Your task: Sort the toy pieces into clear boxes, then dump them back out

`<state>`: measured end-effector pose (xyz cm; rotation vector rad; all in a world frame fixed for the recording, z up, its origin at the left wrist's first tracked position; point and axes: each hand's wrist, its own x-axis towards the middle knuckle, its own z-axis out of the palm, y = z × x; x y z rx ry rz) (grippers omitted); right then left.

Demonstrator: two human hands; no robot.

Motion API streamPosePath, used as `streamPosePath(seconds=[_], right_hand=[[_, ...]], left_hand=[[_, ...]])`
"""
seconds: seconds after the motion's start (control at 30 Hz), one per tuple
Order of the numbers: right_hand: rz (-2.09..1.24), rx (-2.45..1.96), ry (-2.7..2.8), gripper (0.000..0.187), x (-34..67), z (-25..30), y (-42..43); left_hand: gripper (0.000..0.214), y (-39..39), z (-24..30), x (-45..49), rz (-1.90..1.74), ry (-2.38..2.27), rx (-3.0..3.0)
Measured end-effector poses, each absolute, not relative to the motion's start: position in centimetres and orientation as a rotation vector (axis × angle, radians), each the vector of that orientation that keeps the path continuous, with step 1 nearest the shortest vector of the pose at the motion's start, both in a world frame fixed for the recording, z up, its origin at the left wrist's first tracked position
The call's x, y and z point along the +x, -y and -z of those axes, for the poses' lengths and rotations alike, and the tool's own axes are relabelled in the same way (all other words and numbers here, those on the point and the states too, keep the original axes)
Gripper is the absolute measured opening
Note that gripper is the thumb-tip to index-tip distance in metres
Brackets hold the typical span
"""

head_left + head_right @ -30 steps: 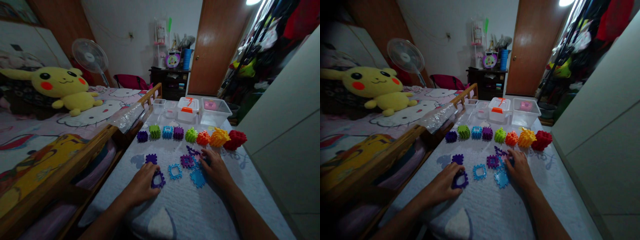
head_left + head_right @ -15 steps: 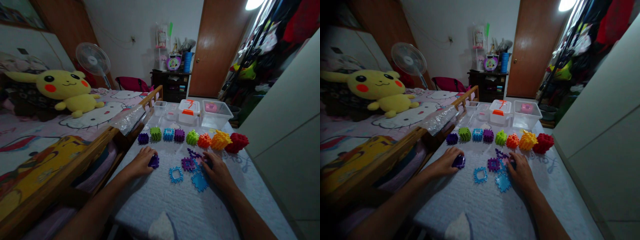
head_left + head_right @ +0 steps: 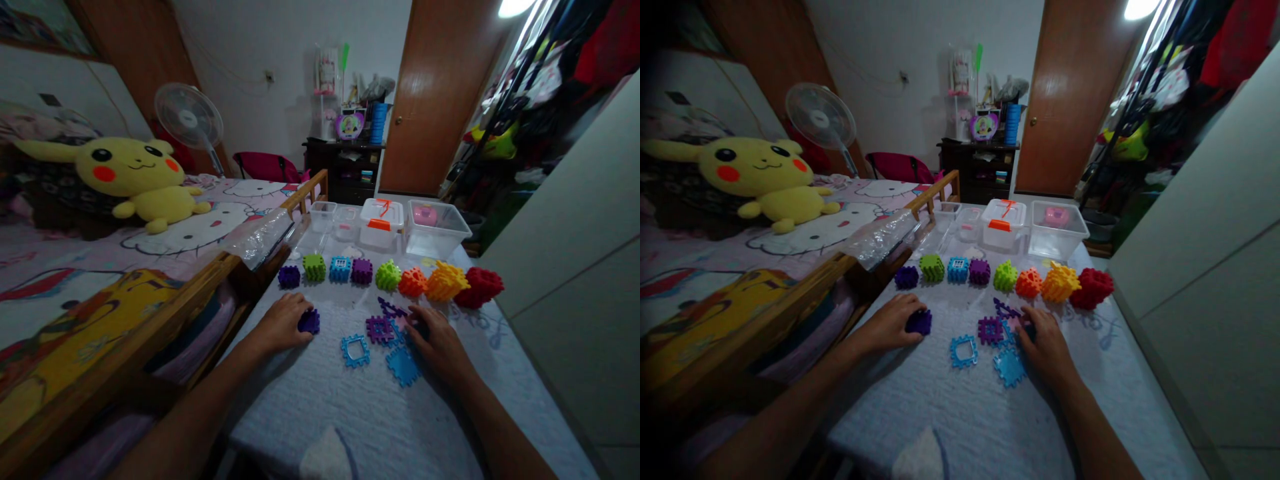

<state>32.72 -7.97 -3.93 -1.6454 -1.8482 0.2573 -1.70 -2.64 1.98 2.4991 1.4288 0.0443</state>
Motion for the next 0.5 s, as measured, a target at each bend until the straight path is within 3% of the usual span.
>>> streamPosePath(seconds=[0.3, 0.5], right_hand=[[-0.240, -1.631, 1.847, 0.035, 32.65, 3.85, 7.93], [-0.243, -1.626, 1.841, 0.034, 32.68, 3.89, 7.97]], left_hand=[[0.047, 2.56, -1.85, -2.25, -0.027, -1.428, 2.447], [0.036, 2.81, -2.50, -1.69, 0.001, -1.390, 2.504]])
